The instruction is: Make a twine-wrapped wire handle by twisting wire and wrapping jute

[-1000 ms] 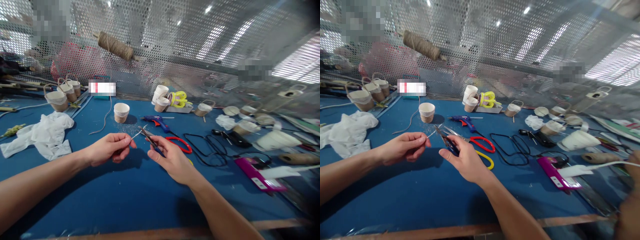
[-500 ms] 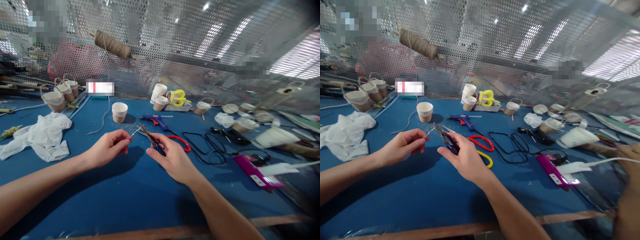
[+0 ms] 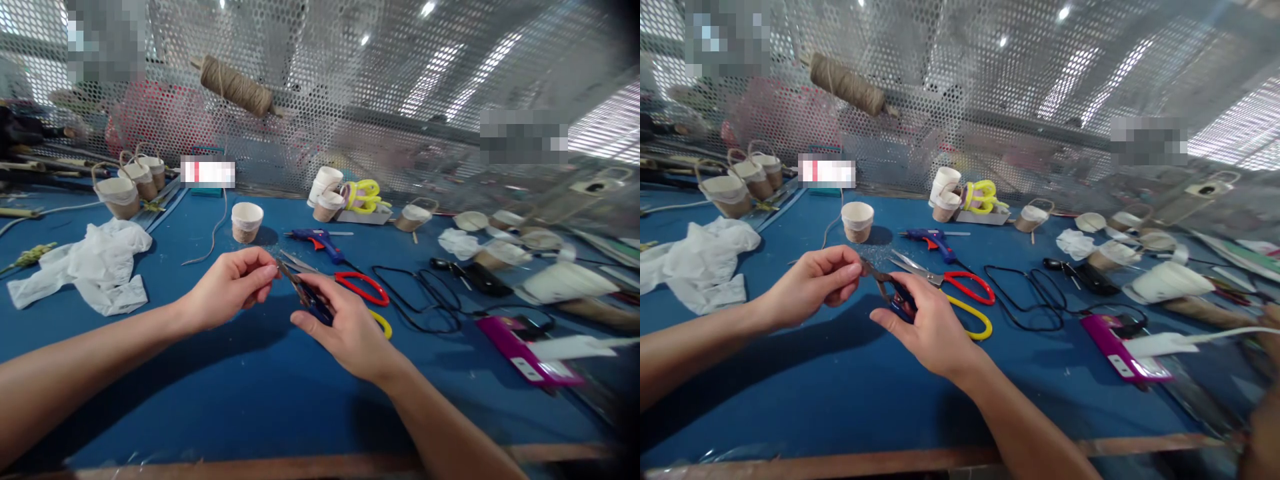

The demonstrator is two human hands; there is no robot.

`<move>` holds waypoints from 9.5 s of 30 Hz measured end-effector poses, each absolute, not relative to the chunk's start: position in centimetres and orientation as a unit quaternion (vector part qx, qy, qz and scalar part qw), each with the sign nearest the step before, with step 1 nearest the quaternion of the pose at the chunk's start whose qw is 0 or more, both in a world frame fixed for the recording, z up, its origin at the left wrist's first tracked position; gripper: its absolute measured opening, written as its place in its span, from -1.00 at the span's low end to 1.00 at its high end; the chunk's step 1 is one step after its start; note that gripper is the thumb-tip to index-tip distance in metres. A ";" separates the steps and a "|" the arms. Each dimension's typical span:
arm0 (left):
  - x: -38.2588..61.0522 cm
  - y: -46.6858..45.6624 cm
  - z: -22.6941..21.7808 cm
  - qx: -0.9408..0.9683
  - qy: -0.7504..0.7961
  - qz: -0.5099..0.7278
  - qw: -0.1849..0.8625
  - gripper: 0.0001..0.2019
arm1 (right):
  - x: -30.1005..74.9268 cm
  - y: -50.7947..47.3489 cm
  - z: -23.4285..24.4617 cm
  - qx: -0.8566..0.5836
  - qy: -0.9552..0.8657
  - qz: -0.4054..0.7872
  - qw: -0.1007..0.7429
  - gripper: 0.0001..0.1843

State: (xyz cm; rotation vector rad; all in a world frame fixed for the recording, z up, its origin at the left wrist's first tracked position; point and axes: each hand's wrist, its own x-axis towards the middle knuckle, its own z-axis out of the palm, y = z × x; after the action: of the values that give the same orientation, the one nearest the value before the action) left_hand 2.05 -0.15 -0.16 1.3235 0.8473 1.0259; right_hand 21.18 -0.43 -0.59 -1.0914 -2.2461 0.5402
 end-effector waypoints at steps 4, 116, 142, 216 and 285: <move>1.5 -0.2 -0.3 0.466 0.272 0.381 0.751 -0.83 | 21.5 -0.5 0.0 -0.397 -0.857 0.198 0.263 -0.48; 1.2 -0.2 -0.7 0.491 0.311 0.364 0.728 -0.81 | 21.5 0.0 0.1 -0.408 -0.782 0.410 0.234 -0.49; 0.9 -0.2 -0.8 0.412 0.232 0.317 0.822 -0.82 | 21.6 -0.4 1.0 -0.404 -0.850 0.273 0.201 -0.49; 1.7 0.1 -1.4 0.520 0.379 0.510 0.571 -0.88 | 17.5 -0.8 1.0 -0.443 -0.758 0.415 0.240 -0.81; 1.0 1.3 -1.8 0.494 0.389 0.546 0.554 -0.83 | 18.5 0.1 -0.9 -0.425 -0.686 0.519 0.283 -0.79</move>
State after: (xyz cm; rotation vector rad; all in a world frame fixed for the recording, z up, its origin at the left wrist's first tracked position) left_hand 1.04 1.32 -1.80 1.1661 0.9188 1.2902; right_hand 18.52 0.06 -0.89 -1.1375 -1.8364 1.3898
